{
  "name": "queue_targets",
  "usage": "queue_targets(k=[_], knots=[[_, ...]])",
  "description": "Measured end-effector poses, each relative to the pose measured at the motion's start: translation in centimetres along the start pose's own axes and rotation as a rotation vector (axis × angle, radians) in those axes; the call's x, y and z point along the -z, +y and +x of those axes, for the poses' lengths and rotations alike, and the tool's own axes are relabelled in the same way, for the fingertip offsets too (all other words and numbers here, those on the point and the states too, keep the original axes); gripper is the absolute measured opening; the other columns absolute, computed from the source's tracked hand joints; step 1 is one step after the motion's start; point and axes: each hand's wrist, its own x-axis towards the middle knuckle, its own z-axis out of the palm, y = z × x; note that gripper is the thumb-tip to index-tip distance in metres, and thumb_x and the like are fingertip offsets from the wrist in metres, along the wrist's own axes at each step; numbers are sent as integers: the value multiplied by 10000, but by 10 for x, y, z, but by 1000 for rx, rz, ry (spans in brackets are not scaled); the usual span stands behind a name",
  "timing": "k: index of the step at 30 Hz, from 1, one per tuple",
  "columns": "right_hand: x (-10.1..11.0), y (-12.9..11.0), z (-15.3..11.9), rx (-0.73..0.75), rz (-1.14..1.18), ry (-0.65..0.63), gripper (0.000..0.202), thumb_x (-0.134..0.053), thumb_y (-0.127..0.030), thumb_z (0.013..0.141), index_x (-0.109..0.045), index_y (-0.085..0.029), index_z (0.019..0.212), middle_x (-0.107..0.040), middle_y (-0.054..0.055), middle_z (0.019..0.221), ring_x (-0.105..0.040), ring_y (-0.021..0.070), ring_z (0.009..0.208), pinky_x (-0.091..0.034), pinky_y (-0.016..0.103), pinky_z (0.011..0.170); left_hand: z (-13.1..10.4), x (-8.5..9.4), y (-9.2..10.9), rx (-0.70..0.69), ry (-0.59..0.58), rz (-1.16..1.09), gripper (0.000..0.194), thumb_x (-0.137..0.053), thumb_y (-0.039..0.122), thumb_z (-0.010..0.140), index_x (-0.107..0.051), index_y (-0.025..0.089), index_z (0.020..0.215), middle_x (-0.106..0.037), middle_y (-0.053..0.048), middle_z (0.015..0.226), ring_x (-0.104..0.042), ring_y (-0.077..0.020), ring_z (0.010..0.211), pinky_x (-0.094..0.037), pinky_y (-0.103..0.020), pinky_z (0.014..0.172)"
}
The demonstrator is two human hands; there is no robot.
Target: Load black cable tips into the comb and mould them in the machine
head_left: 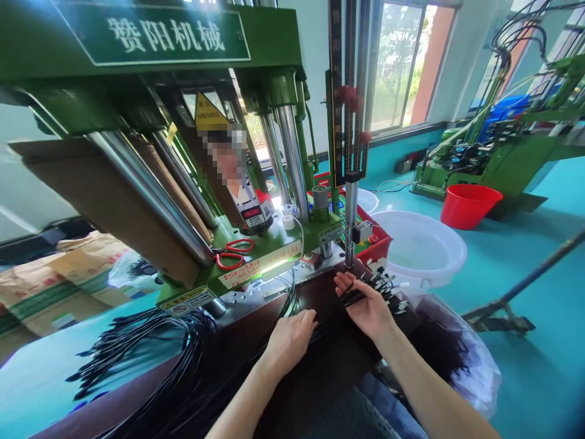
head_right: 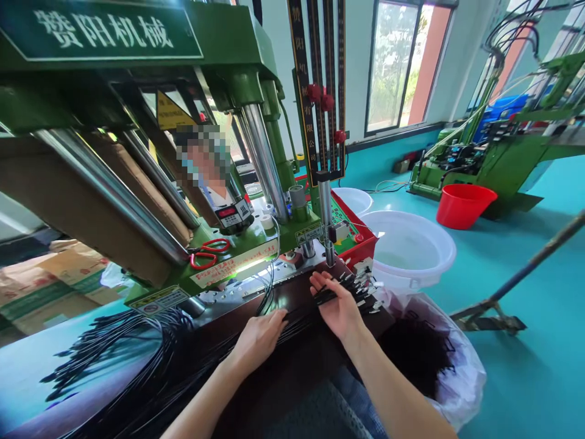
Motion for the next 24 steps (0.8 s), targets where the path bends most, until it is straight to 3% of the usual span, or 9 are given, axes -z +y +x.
queue_targets(k=[2, 6, 13, 19, 22, 24], knots=[[-9, -13, 2, 86, -84, -31, 229, -611, -153, 711, -626, -176, 939, -647, 52, 987, -582, 174, 979, -378, 326, 966, -4, -1, 5, -1, 2, -52, 224, -264, 215, 910, -474, 152, 960, -599, -51, 834, -589, -168, 744, -400, -257, 608], [-24, -30, -20, 151, -382, -166, 277, -611, -260, 758, -609, -151, 1013, -656, 87, 933, -602, 209, 917, -377, 392, 939, 1, 10, 19, 17, 37, -273, 205, -352, 269, 889, -485, 167, 1007, -609, -45, 890, -584, -172, 802, -416, -268, 675], [-23, -35, -42, 222, -640, -230, 291, -609, -285, 768, -601, -206, 1047, -638, 61, 989, -567, 190, 955, -368, 378, 924, 40, 44, 57, -61, 94, -528, 297, -484, 288, 818, -485, 173, 1093, -593, -45, 1044, -559, -185, 931, -413, -290, 784], [-9, -45, -42, 235, -558, -315, 323, -663, -192, 691, -630, -227, 1011, -627, 42, 995, -563, 173, 922, -411, 334, 858, 50, 47, 68, -21, 94, -494, 300, -288, 281, 905, -512, 137, 1044, -616, -57, 836, -576, -159, 732, -399, -262, 627], [-7, -44, -36, 255, -544, -228, 160, -675, -208, 691, -651, -191, 848, -644, 21, 795, -586, 130, 737, -451, 271, 732, 50, 41, 66, -16, 176, -394, 286, -300, 293, 905, -529, 137, 978, -609, -61, 831, -565, -168, 750, -401, -279, 656], [-5, -44, -32, 283, -614, -182, 153, -665, -269, 713, -638, -178, 832, -636, 16, 737, -583, 118, 675, -459, 248, 670, 51, 40, 63, -15, 272, -365, 259, -337, 291, 893, -544, 141, 932, -604, -68, 862, -551, -177, 811, -405, -293, 713]])
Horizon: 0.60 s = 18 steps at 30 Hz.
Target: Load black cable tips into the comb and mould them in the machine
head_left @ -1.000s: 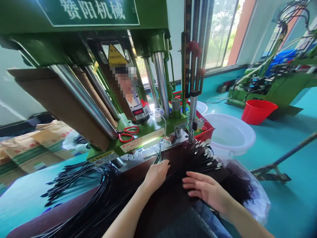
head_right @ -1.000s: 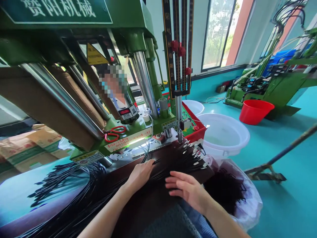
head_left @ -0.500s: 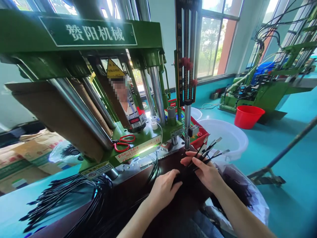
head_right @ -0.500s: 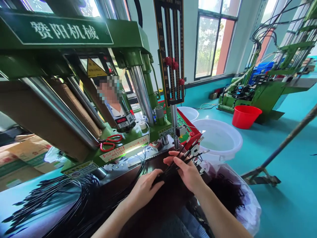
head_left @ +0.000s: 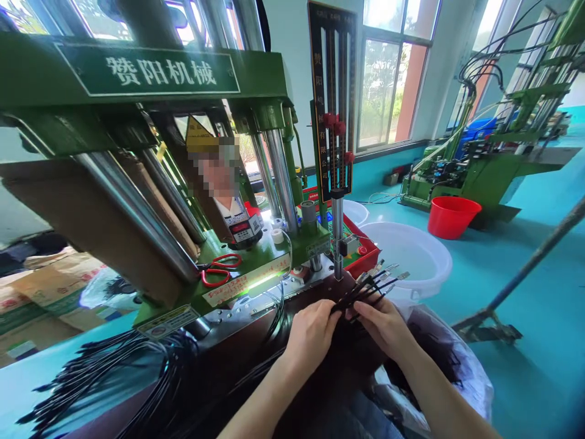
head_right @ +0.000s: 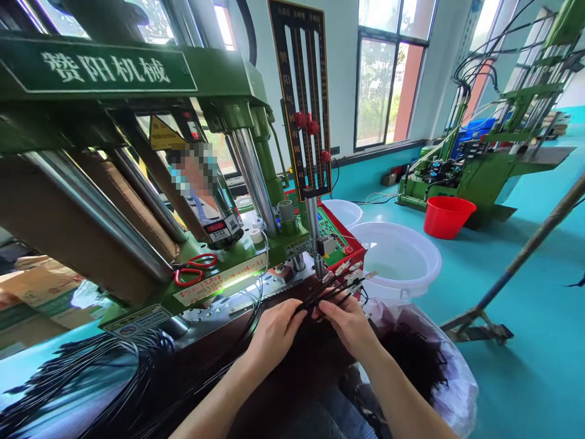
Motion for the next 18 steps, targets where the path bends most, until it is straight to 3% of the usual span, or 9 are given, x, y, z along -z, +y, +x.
queue_targets(k=[2, 4, 6, 8, 10, 13, 15, 18], knots=[[6, 1, 2, -12, -207, 16, 274, -629, -397, 732, -623, -160, 870, -644, 42, 787, -594, 131, 681, -472, 245, 622, 3, 4, -3, 38, 101, -37, 229, -385, 293, 871, -552, 143, 917, -600, -72, 872, -538, -179, 842, -405, -306, 752], [16, -2, 2, -195, -550, -49, 468, -510, -570, 753, -616, -116, 784, -637, 81, 710, -588, 139, 565, -455, 235, 488, 8, 12, -5, 152, 125, -194, 217, -425, 318, 844, -546, 142, 884, -601, -59, 822, -542, -156, 770, -415, -286, 707], [25, -9, -2, -487, -835, -252, 610, -381, -659, 768, -582, -98, 637, -581, 76, 531, -506, 112, 378, -374, 208, 359, 13, 22, -6, 267, 38, -463, 240, -441, 364, 824, -513, 136, 809, -589, -32, 730, -512, -103, 596, -399, -231, 563], [28, -19, -6, -649, -845, -519, 606, -351, -630, 803, -574, -95, 626, -558, 63, 488, -464, 88, 329, -335, 182, 336, 17, 31, -7, 322, -85, -730, 295, -423, 416, 822, -460, 131, 754, -553, -7, 632, -421, -59, 448, -313, -190, 427], [22, -27, -5, -510, -631, -587, 480, -429, -548, 817, -604, -101, 798, -608, 63, 600, -529, 92, 429, -383, 177, 401, 19, 35, -7, 336, -136, -873, 335, -402, 452, 825, -427, 129, 741, -521, 7, 576, -355, -38, 389, -236, -173, 372], [2, -30, 8, -126, -326, -365, 392, -580, -416, 773, -559, -153, 1063, -638, 68, 843, -600, 136, 731, -470, 230, 598, 17, 31, -5, 329, -147, -894, 348, -393, 466, 830, -422, 125, 763, -502, 17, 556, -331, -30, 372, -207, -163, 350], [-12, -26, 20, -6, -153, -236, 359, -640, -339, 738, -575, -182, 1054, -628, 50, 920, -582, 133, 809, -468, 249, 698, 16, 24, -4, 308, -183, -873, 331, -388, 451, 837, -423, 127, 779, -510, 15, 563, -346, -34, 370, -222, -160, 340], [-27, -20, 30, -2, 41, -97, 222, -676, -285, 703, -635, -156, 879, -636, 24, 794, -565, 97, 655, -451, 219, 624, 13, 16, -3, 289, -185, -825, 294, -382, 408, 847, -427, 127, 777, -541, -2, 601, -402, -44, 394, -265, -160, 348]])
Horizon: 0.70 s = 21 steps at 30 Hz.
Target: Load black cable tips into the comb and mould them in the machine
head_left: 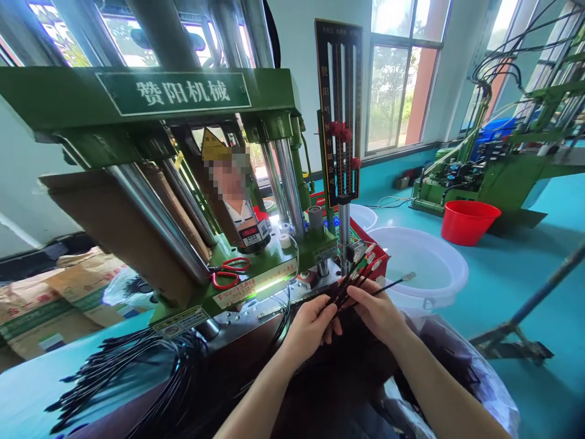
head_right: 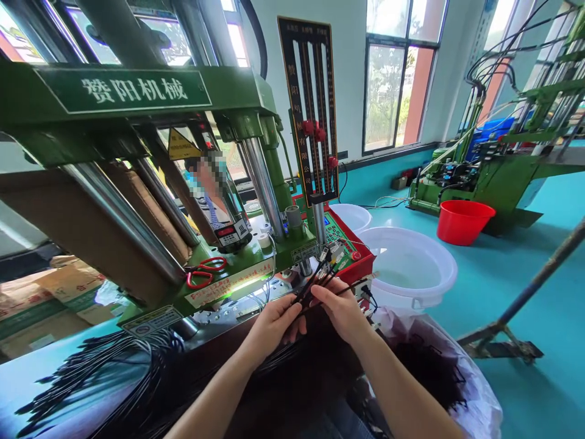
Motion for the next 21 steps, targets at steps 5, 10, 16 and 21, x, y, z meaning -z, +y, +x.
queue_targets(k=[5, 10, 16, 21], knots=[[-6, -2, 2, 41, 47, 98, 166, -706, -223, 665, -631, -146, 792, -635, 13, 706, -564, 102, 571, -443, 213, 548, 0, -2, -3, -39, 45, 35, 295, -376, 397, 856, -448, 124, 770, -559, -12, 637, -425, -51, 426, -294, -168, 371], [-3, -2, 2, 82, 126, 207, 127, -722, -197, 631, -634, -132, 695, -636, 21, 666, -566, 102, 571, -453, 207, 550, 1, -1, -1, -50, 32, 99, 293, -369, 375, 865, -465, 125, 746, -566, -8, 638, -437, -50, 445, -309, -171, 408], [2, -7, 2, 188, 214, 406, 172, -763, -210, 567, -643, -132, 662, -635, 30, 641, -573, 105, 569, -445, 185, 540, -3, 0, 4, -24, -14, 167, 292, -357, 365, 870, -473, 132, 739, -578, -10, 663, -444, -51, 462, -318, -167, 419], [8, -7, 2, 115, 256, 378, 163, -760, -205, 580, -628, -157, 664, -634, 10, 645, -566, 97, 551, -428, 180, 514, -4, -1, 2, 33, -56, 73, 261, -378, 373, 849, -427, 142, 738, -549, -4, 609, -385, -47, 391, -260, -169, 358]])
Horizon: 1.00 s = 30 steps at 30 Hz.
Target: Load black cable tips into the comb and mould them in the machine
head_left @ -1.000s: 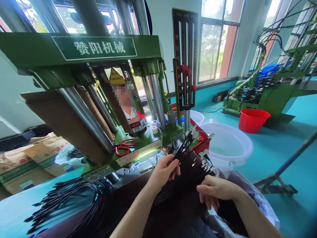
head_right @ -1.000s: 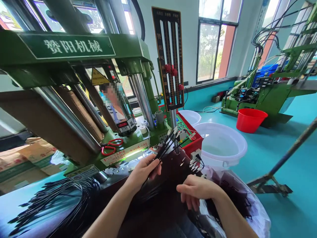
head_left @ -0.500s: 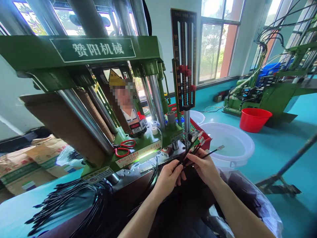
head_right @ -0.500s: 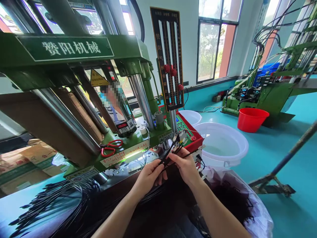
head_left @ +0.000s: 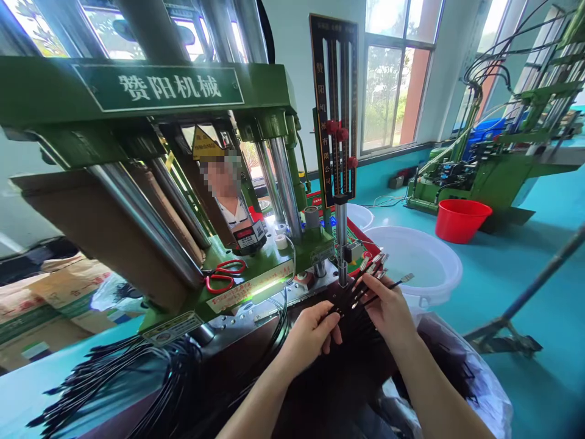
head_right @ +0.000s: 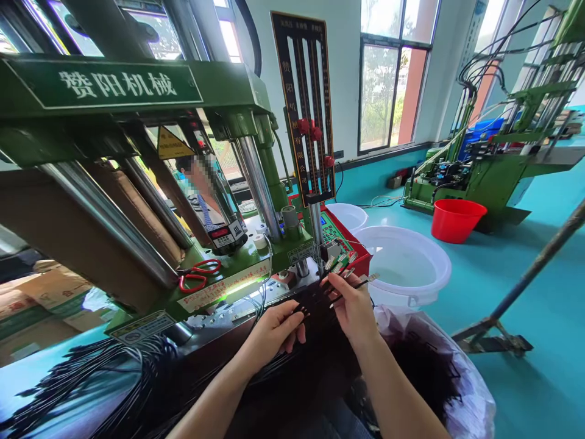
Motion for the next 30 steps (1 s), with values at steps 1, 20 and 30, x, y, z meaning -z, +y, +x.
queue_targets(k=[1, 20, 30], knots=[[2, 0, 0, -32, -18, -25, 151, -749, -214, 602, -628, -163, 675, -632, 5, 645, -565, 96, 551, -425, 181, 513, -1, -3, -1, 15, -12, -37, 256, -384, 375, 844, -409, 146, 733, -525, 7, 569, -357, -42, 368, -238, -167, 346], [29, 43, -54, -589, -227, -653, 416, -493, -391, 835, -546, -189, 1194, -562, 118, 1153, -533, 227, 1054, -364, 402, 943, -68, -89, -51, 274, 40, -1084, 515, -615, 587, 644, -425, 144, 826, -338, 70, 409, -230, -35, 295, -182, -165, 308], [11, 16, -12, -217, -1430, -975, 468, -377, -493, 868, -578, -106, 695, -551, 29, 584, -490, 102, 523, -352, 220, 491, -63, -92, -48, 299, 150, -891, 414, -541, 516, 737, -454, 120, 817, -397, 53, 423, -241, -36, 271, -176, -172, 291]])
